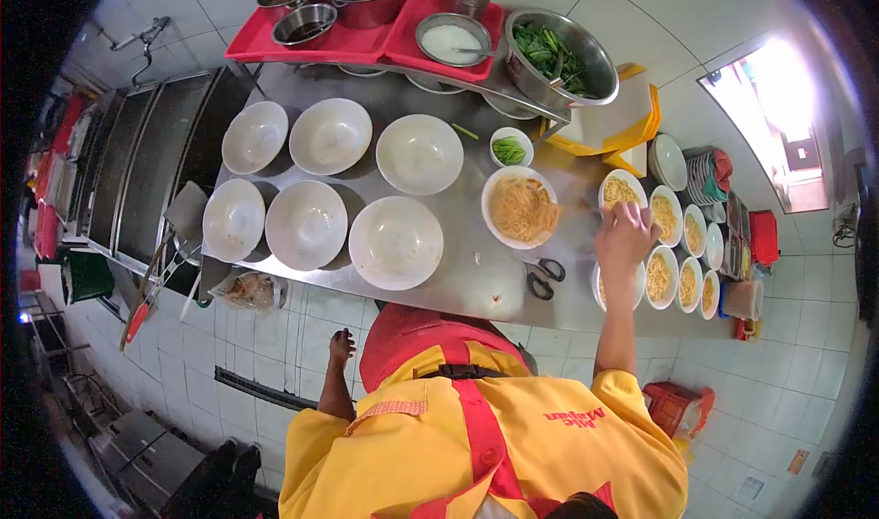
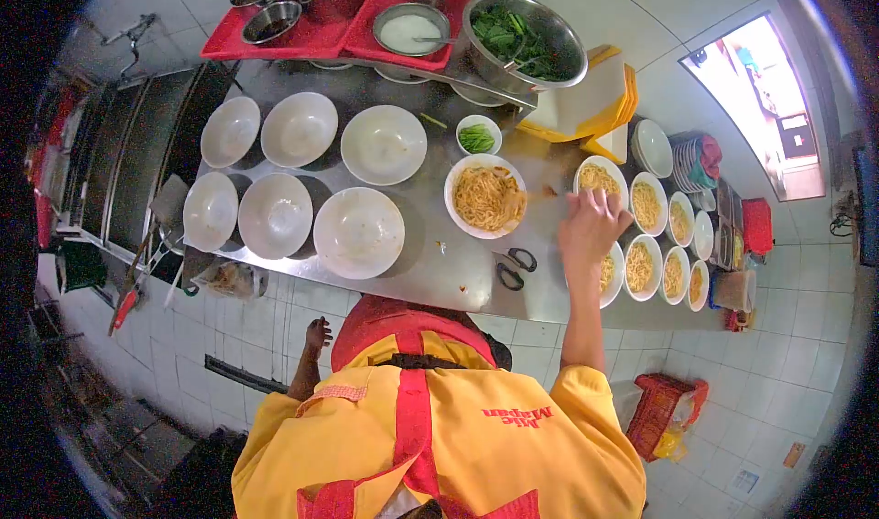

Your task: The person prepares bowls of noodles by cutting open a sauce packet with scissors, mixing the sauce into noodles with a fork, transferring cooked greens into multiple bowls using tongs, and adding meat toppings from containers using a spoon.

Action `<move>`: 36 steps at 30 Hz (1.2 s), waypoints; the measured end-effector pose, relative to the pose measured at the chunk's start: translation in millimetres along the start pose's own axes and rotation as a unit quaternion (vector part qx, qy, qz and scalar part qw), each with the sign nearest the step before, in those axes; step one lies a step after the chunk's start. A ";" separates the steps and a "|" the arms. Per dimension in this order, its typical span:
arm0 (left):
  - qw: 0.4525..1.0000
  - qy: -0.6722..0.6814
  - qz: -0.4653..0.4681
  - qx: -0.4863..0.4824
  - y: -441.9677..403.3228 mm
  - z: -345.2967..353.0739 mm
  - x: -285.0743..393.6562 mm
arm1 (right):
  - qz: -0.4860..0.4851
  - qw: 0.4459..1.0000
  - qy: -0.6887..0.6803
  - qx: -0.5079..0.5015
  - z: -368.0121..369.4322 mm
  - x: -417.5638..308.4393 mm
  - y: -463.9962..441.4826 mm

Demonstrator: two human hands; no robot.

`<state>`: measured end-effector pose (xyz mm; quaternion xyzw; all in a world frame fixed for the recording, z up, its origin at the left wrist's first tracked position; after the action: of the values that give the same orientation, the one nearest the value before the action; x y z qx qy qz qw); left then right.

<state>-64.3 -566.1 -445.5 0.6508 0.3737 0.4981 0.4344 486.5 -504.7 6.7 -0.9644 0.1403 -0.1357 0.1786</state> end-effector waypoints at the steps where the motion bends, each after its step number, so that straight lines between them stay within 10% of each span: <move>1: 1.000 -0.004 -0.004 -0.001 4.1 1.3 1.9 | 0.002 1.000 -0.008 0.001 3.7 -9.5 -4.8; 4: 0.999 -0.030 -0.029 0.004 8.9 5.4 11.4 | -0.045 0.998 0.033 -0.040 73.0 -17.5 10.5; 6: 1.000 -0.008 -0.007 -0.010 0.7 3.7 11.9 | 0.087 0.953 -0.283 -0.058 128.7 5.2 25.1; 20: 1.000 -0.017 -0.011 0.009 13.7 -8.7 -13.9 | 0.267 0.681 -0.674 -0.106 65.8 23.0 19.1; 21: 1.000 -0.019 -0.022 0.004 13.0 -8.6 -11.4 | 0.269 0.682 -0.673 -0.102 75.3 29.9 25.7; 23: 0.999 -0.012 -0.031 0.002 8.1 -8.1 -11.9 | 0.142 0.934 -0.316 -0.092 90.4 42.7 31.9; 26: 1.000 0.023 0.002 0.002 1.9 -9.0 -9.7 | 0.023 0.999 -0.041 0.019 -9.0 7.9 -4.3; 31: 0.999 -0.033 -0.025 -0.002 4.4 0.4 7.6 | -0.145 0.982 -0.119 0.032 76.4 -10.0 20.6; 33: 1.000 -0.014 -0.006 -0.006 1.9 0.5 11.7 | 0.123 0.882 -0.453 -0.031 112.7 15.7 28.0; 36: 0.999 0.027 0.022 -0.005 -0.4 -3.3 5.6 | 0.209 0.776 -0.594 -0.014 61.5 28.0 21.1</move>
<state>-66.3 -560.2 -443.6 0.6428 0.3688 0.5268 0.4162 526.8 -513.7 -50.7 -0.8025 0.2064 0.5072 0.2371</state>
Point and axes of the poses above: each hand's wrist, its own y-axis away from the middle knuckle, its own z-axis out of the palm, x = y × z, the point moved 2 cm from there along -y, towards the middle knuckle, and after that the axes turned 12 degrees about -z, right-handed, at the moved point
